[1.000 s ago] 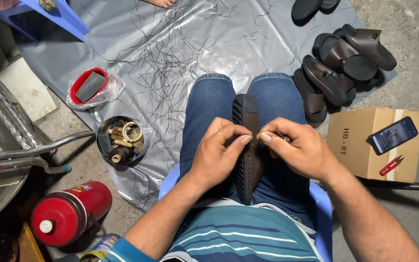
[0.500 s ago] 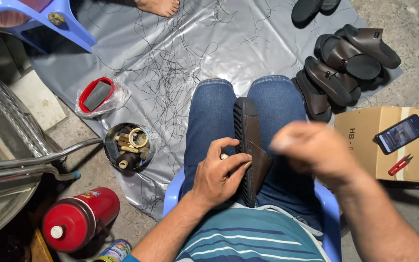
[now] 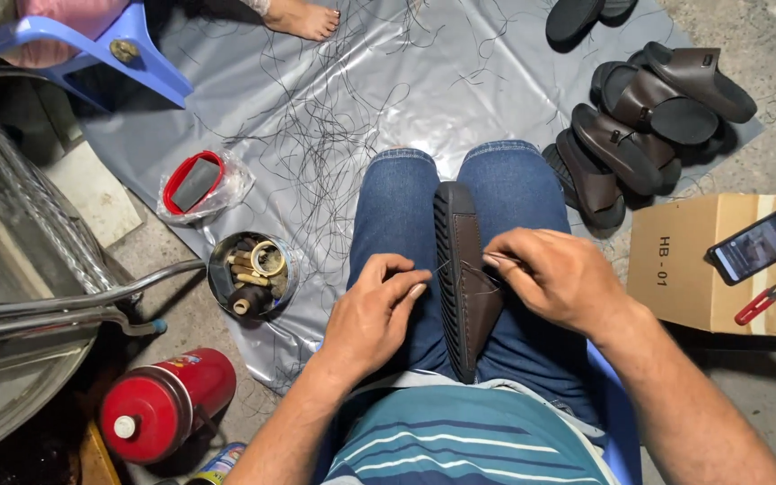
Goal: The person is seated and sewing a brown slipper sole using a needle and black thread. They repeatedly push the needle through the sole and pull the thread to secure the stitching. The slipper is held between their legs while they work.
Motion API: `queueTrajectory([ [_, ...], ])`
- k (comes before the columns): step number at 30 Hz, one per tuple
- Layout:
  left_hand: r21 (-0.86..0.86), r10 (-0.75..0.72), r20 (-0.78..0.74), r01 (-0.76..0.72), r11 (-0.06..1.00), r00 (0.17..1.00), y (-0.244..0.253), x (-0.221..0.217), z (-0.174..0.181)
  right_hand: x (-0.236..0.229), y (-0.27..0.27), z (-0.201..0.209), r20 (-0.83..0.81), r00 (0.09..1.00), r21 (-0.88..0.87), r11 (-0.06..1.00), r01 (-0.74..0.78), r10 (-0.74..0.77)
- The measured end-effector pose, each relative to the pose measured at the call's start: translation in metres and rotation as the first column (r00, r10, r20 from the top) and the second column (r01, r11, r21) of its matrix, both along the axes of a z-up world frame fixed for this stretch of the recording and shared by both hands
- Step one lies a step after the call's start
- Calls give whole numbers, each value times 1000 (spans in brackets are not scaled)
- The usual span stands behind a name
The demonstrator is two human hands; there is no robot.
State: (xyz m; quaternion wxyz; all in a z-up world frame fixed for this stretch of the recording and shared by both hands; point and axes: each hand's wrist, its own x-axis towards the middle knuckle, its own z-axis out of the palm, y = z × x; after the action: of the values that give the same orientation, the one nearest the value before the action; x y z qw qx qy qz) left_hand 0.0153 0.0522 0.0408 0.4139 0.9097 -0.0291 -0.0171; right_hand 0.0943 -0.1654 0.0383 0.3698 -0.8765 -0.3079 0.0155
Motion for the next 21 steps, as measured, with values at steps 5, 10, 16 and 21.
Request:
queueTrajectory([
  [5, -108, -41, 29, 44, 993, 999, 5, 5, 11, 2, 0, 18, -180, 983, 45, 999, 29, -20],
  [10, -110, -24, 35, 28, 994, 999, 4, 9, 4, -9, -7, 21, -309, 951, -165, 984, -65, 11],
  [16, -338, -134, 90, 157, 928, 987, 8, 12, 7, -1, -5, 18, -209, 977, -173, 985, 11, -48],
  [21, -829, -323, 84, 246, 503, 943, 24, 3, 39, 10, 7, 7, -150, 987, -66, 995, -72, 61],
])
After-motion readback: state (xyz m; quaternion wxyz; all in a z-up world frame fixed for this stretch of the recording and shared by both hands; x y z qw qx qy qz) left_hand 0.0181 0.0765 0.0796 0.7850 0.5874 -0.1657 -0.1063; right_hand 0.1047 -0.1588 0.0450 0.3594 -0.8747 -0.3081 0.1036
